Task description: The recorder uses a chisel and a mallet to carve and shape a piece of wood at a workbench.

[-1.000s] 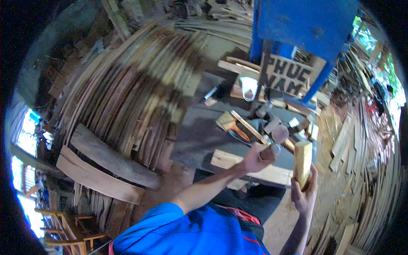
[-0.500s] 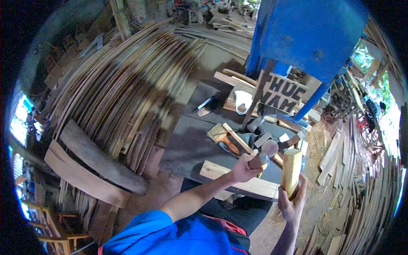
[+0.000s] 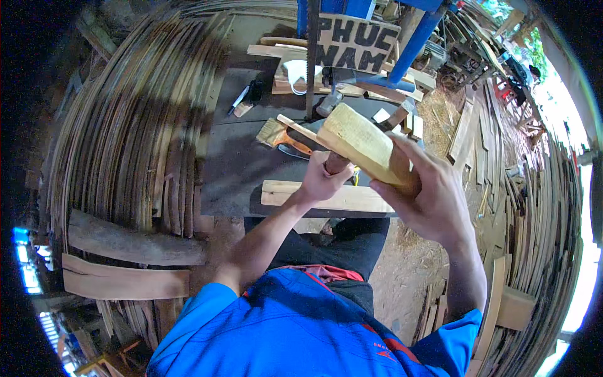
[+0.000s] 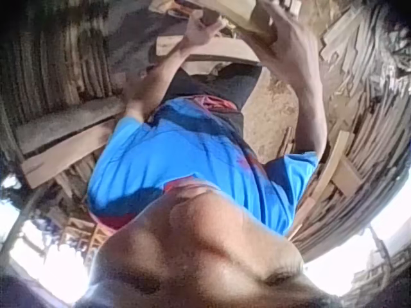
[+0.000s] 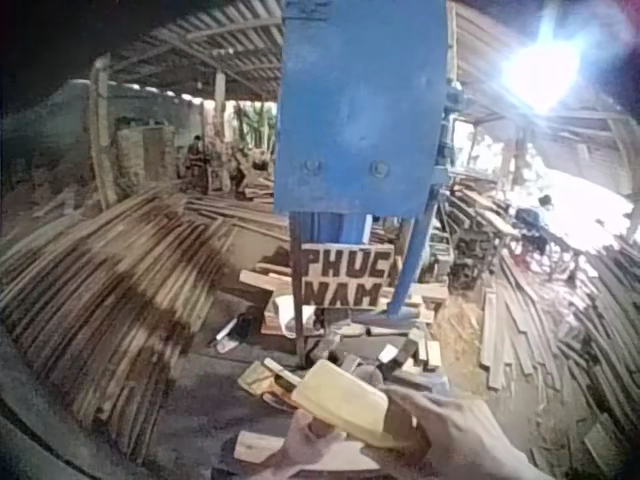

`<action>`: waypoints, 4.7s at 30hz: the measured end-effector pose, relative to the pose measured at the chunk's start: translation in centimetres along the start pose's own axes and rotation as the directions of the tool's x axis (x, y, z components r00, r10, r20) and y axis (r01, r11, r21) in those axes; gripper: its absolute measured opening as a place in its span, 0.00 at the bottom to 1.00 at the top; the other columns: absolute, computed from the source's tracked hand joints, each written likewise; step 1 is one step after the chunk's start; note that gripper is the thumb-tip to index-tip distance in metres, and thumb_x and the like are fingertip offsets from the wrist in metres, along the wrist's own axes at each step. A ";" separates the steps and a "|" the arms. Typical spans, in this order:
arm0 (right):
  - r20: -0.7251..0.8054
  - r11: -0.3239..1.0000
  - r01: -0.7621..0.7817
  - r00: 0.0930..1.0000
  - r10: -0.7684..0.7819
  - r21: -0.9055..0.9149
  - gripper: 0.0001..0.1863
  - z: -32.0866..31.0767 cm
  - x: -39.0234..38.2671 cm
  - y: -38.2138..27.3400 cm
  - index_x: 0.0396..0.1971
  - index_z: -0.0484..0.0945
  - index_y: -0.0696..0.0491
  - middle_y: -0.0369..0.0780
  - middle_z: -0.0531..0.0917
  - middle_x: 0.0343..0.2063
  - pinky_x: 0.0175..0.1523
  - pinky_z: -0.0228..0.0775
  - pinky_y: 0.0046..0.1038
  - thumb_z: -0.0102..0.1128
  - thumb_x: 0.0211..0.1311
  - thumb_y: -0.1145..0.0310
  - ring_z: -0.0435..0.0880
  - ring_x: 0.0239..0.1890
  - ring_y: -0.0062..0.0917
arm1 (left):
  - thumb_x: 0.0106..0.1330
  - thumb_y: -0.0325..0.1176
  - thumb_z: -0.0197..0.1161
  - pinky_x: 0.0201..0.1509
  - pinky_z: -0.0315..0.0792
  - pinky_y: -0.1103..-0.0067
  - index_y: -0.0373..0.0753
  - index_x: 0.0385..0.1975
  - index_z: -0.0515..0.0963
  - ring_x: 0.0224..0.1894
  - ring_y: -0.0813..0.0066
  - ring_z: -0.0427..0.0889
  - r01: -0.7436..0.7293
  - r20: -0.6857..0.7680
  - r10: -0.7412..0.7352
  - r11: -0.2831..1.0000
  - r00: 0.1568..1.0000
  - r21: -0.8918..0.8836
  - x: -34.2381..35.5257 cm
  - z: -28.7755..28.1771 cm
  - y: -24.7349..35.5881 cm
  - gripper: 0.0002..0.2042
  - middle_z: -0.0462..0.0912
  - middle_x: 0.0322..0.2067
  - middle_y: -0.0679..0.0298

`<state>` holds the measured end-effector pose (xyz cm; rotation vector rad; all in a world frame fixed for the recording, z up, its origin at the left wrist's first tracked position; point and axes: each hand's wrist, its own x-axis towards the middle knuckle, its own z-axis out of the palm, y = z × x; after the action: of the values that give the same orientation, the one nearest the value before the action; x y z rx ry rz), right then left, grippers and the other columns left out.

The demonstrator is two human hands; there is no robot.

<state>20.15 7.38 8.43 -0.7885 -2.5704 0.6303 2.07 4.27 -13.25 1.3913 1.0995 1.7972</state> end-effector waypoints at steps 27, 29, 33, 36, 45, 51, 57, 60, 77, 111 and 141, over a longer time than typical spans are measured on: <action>-0.017 0.999 0.045 0.999 -0.044 0.011 0.27 1.6 -0.4 -0.2 0.51 0.68 0.61 0.48 0.80 0.30 0.36 0.74 0.31 0.66 0.53 0.65 0.84 0.30 0.37 | 0.59 0.21 0.61 0.37 0.73 0.83 0.33 0.34 0.77 0.33 0.82 0.79 0.053 -0.192 -0.132 0.928 0.972 -0.370 -0.1 1.1 1.4 0.05 0.80 0.27 0.68; -0.227 0.940 0.123 0.972 -0.050 0.319 0.26 1.2 -0.1 -0.5 0.52 0.68 0.61 0.47 0.80 0.29 0.36 0.73 0.33 0.64 0.54 0.67 0.82 0.28 0.39 | 0.59 0.22 0.61 0.39 0.73 0.83 0.33 0.36 0.77 0.34 0.81 0.79 0.040 -0.092 -0.068 0.959 0.993 -0.280 -0.8 -1.1 -0.5 0.06 0.81 0.29 0.67; 0.108 0.998 -0.061 0.992 0.059 0.010 0.27 3.0 -0.4 0.2 0.51 0.69 0.59 0.48 0.79 0.27 0.41 0.73 0.35 0.65 0.53 0.63 0.82 0.33 0.44 | 0.61 0.35 0.67 0.50 0.73 0.76 0.33 0.46 0.74 0.44 0.75 0.79 -0.101 -0.151 0.046 0.920 0.987 -0.379 -0.9 1.2 -1.7 0.17 0.80 0.39 0.64; -0.028 0.997 0.059 0.998 -0.058 0.056 0.24 2.0 -0.4 -0.1 0.47 0.72 0.59 0.50 0.80 0.30 0.40 0.73 0.34 0.64 0.54 0.61 0.82 0.34 0.42 | 0.58 0.32 0.68 0.45 0.74 0.76 0.34 0.41 0.75 0.40 0.76 0.79 0.210 -0.101 -0.299 0.838 0.949 -0.503 -1.0 0.5 0.1 0.14 0.80 0.35 0.66; -0.128 0.987 0.070 0.990 -0.052 0.145 0.24 2.0 -1.0 0.3 0.47 0.69 0.60 0.46 0.79 0.30 0.38 0.71 0.32 0.65 0.55 0.63 0.80 0.32 0.34 | 0.59 0.23 0.61 0.29 0.71 0.82 0.37 0.25 0.75 0.24 0.83 0.76 0.159 -0.322 -0.263 0.936 0.909 -0.314 -0.6 -0.2 0.0 0.03 0.76 0.20 0.71; -0.079 0.992 0.085 0.994 -0.078 0.091 0.30 4.0 -1.3 1.4 0.51 0.67 0.56 0.51 0.80 0.32 0.37 0.73 0.40 0.64 0.54 0.54 0.81 0.32 0.48 | 0.59 0.23 0.62 0.39 0.77 0.79 0.33 0.43 0.76 0.36 0.77 0.82 0.170 -0.079 -0.221 0.896 0.972 -0.411 -0.1 0.5 0.7 0.12 0.83 0.36 0.63; -0.141 0.826 -0.129 0.960 0.244 0.549 0.27 4.6 -3.4 2.1 0.50 0.69 0.61 0.49 0.82 0.33 0.42 0.73 0.32 0.65 0.58 0.59 0.84 0.37 0.33 | 0.57 0.18 0.58 0.24 0.63 0.86 0.37 0.21 0.69 0.21 0.88 0.68 0.190 -0.006 -0.197 0.949 0.980 -0.250 -1.2 -0.5 0.9 0.07 0.70 0.18 0.74; -0.034 0.715 -0.347 0.888 0.459 0.607 0.27 7.0 -5.5 4.8 0.50 0.70 0.61 0.49 0.83 0.35 0.44 0.73 0.31 0.64 0.60 0.57 0.84 0.38 0.31 | 0.60 0.20 0.54 0.21 0.57 0.85 0.40 0.21 0.65 0.18 0.86 0.62 0.276 0.074 -0.266 0.932 0.961 -0.236 -1.6 -1.7 1.6 0.09 0.64 0.16 0.74; -0.014 0.673 -0.646 0.718 0.696 0.360 0.27 20.1 -14.4 13.7 0.45 0.72 0.60 0.57 0.82 0.35 0.44 0.73 0.44 0.60 0.61 0.48 0.81 0.42 0.52 | 0.57 0.25 0.50 0.17 0.53 0.80 0.41 0.14 0.57 0.12 0.82 0.52 0.135 -0.004 -0.147 0.918 0.989 -0.372 -2.1 -3.9 3.1 0.12 0.56 0.09 0.71; 0.001 0.660 -0.717 0.677 0.736 0.224 0.29 20.5 -14.2 12.7 0.45 0.69 0.58 0.56 0.82 0.34 0.43 0.73 0.46 0.58 0.59 0.46 0.81 0.40 0.52 | 0.62 0.31 0.47 0.15 0.48 0.79 0.45 0.15 0.56 0.10 0.81 0.48 0.292 0.039 -0.315 0.818 0.948 -0.496 2.4 -7.2 0.0 0.13 0.52 0.08 0.73; -0.024 0.663 -0.737 0.666 0.745 0.131 0.35 21.0 -14.8 12.5 0.57 0.65 0.58 0.57 0.81 0.37 0.44 0.72 0.45 0.59 0.59 0.46 0.80 0.41 0.53 | 0.61 0.31 0.56 0.16 0.55 0.81 0.38 0.24 0.66 0.11 0.81 0.61 0.452 0.154 -0.459 0.661 0.875 -0.599 2.4 -5.7 -1.3 0.08 0.64 0.12 0.71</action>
<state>26.97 1.44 -18.63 -1.8155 -2.0310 0.9322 -4.11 5.54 -13.90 0.6266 0.6654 1.5683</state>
